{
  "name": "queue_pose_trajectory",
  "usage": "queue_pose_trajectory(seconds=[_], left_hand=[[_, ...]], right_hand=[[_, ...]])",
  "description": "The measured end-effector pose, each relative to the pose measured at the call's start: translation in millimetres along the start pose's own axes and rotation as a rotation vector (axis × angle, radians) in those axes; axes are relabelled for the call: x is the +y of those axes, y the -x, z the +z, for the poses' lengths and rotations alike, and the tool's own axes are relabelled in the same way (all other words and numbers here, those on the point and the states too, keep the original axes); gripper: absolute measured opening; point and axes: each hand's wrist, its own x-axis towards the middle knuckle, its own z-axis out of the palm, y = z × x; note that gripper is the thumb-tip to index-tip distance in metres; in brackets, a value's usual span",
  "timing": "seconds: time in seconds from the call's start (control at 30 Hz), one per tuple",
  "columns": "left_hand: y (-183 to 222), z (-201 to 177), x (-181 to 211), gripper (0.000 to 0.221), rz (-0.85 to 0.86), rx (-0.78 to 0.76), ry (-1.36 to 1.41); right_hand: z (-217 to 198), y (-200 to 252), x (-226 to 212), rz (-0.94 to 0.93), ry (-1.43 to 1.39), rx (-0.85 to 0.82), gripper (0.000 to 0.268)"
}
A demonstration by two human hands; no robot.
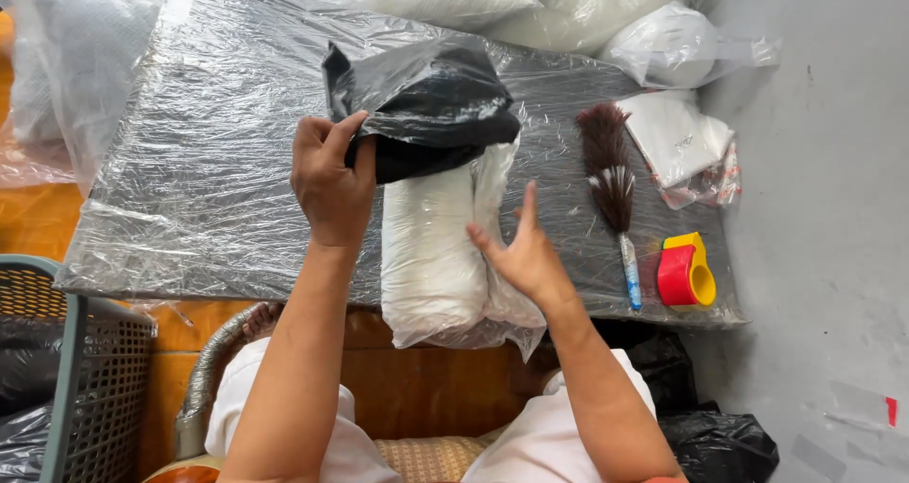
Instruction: The person wraps a white item in bubble wrap, secures it with red tape, and then places it into a black plastic bag. They repeat the process with a second item, placing both finished packages into a basket.
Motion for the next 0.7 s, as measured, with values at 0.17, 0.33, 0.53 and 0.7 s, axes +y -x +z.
queue_pose_trajectory(seconds=[0.17, 0.33, 0.53, 0.7], left_hand=[[5, 6, -14, 0.023, -0.043, -0.177, -0.053], [15, 15, -17, 0.017, -0.076, -0.235, -0.052], [2, -5, -16, 0.004, -0.093, -0.235, -0.047], [-5, -13, -21, 0.007, -0.124, -0.206, -0.005]], right_hand=[[4, 19, -3, 0.047, 0.12, -0.387, 0.136], [0, 4, 12, 0.093, 0.123, -0.479, 0.141], [1, 6, 48, 0.123, -0.189, -0.421, 0.13], [19, 0, 111, 0.005, -0.64, -0.328, 0.114]])
